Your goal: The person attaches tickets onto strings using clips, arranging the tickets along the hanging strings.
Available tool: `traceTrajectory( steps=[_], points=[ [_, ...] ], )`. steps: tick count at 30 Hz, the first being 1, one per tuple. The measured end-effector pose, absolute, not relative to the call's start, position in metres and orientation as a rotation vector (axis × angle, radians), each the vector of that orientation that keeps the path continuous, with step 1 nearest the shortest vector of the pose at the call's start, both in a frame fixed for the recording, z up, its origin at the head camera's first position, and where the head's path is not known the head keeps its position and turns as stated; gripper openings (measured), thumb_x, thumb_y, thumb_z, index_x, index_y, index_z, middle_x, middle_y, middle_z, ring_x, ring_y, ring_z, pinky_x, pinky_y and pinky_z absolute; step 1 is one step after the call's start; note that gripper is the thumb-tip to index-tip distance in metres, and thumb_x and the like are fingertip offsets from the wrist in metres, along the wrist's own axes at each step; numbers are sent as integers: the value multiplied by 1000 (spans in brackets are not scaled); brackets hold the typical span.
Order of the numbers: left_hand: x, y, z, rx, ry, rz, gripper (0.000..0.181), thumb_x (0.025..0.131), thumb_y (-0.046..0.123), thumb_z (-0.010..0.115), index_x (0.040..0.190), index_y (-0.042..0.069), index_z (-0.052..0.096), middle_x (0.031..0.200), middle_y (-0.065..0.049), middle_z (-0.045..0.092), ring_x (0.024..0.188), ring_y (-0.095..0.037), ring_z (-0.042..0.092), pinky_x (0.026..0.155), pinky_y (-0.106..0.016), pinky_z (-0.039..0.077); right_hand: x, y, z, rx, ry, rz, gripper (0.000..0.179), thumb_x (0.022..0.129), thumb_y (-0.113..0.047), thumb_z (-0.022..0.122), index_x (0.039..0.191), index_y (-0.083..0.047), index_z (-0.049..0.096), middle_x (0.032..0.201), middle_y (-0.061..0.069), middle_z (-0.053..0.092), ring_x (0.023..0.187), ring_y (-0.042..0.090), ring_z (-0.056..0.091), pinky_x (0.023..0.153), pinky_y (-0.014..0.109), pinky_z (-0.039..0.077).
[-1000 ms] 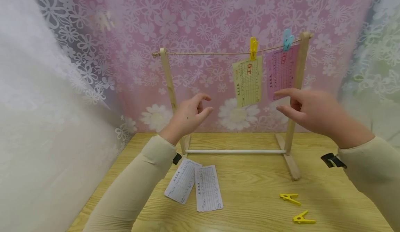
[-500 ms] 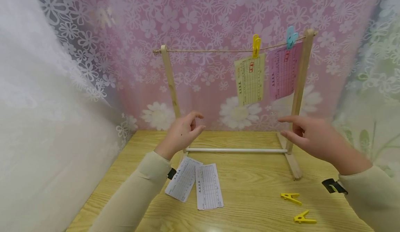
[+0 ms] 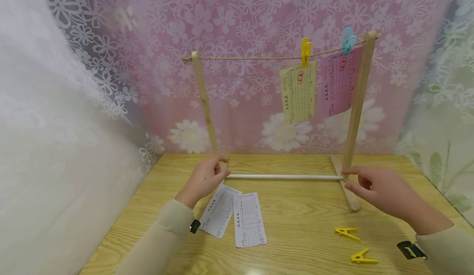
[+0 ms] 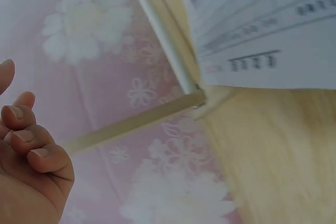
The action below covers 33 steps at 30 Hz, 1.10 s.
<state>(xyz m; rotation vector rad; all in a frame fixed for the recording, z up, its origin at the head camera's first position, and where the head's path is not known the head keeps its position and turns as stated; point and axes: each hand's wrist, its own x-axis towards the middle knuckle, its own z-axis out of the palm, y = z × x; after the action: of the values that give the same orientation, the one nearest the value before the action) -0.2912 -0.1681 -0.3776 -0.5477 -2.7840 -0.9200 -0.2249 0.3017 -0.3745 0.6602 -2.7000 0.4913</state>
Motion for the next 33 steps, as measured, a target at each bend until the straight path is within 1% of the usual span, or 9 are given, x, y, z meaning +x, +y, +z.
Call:
traceTrajectory(
  steps=[8, 13, 16, 23, 26, 29, 33],
  points=[
    [-295, -187, -406, -457, -2837, -909, 33, 98, 37, 68, 126, 19, 63, 69, -1, 50, 53, -14, 39, 50, -31, 36, -219, 312, -405, 658, -2856, 561, 34, 97, -44, 68, 122, -21, 70, 64, -16, 41, 52, 1, 30, 51, 25, 31],
    [-296, -198, -423, -373, -2888, -918, 36, 98, 38, 69, 126, 16, 63, 69, -3, 49, 53, -16, 38, 49, -31, 34, -217, 315, -419, 707, -2942, 637, 34, 97, -43, 68, 121, -19, 70, 65, -16, 43, 53, 1, 33, 51, 25, 32],
    [-297, -202, -430, -332, -2926, -933, 38, 98, 36, 68, 129, 14, 62, 72, -4, 49, 54, -17, 39, 50, -33, 35, -216, 319, -428, 756, -3012, 718, 35, 97, -42, 68, 121, -17, 70, 67, -14, 46, 53, 1, 35, 50, 25, 33],
    [-302, -211, -439, -267, -3025, -989, 37, 98, 36, 69, 130, 17, 62, 81, -6, 54, 60, -19, 45, 53, -34, 39, -217, 329, -444, 847, -3142, 893, 38, 96, -42, 69, 122, -15, 68, 69, -10, 47, 54, 2, 35, 50, 28, 33],
    [-305, -214, -441, -272, -3060, -1006, 34, 98, 35, 68, 127, 18, 61, 83, -7, 55, 61, -19, 47, 53, -34, 39, -215, 333, -447, 867, -3155, 919, 37, 95, -40, 70, 121, -14, 68, 69, -10, 48, 54, 2, 36, 50, 28, 33],
    [-309, -217, -442, -292, -3085, -1006, 33, 98, 34, 69, 125, 17, 62, 84, -7, 56, 61, -19, 47, 54, -34, 40, -215, 335, -450, 890, -3157, 935, 36, 95, -40, 71, 120, -15, 68, 69, -10, 49, 54, 2, 37, 50, 27, 33],
    [-314, -218, -446, -332, -3125, -997, 30, 96, 33, 72, 118, 15, 63, 84, -5, 58, 63, -18, 49, 57, -35, 41, -216, 336, -454, 894, -3170, 963, 32, 94, -40, 72, 118, -18, 68, 69, -10, 49, 54, 2, 38, 50, 27, 33]
  ],
)
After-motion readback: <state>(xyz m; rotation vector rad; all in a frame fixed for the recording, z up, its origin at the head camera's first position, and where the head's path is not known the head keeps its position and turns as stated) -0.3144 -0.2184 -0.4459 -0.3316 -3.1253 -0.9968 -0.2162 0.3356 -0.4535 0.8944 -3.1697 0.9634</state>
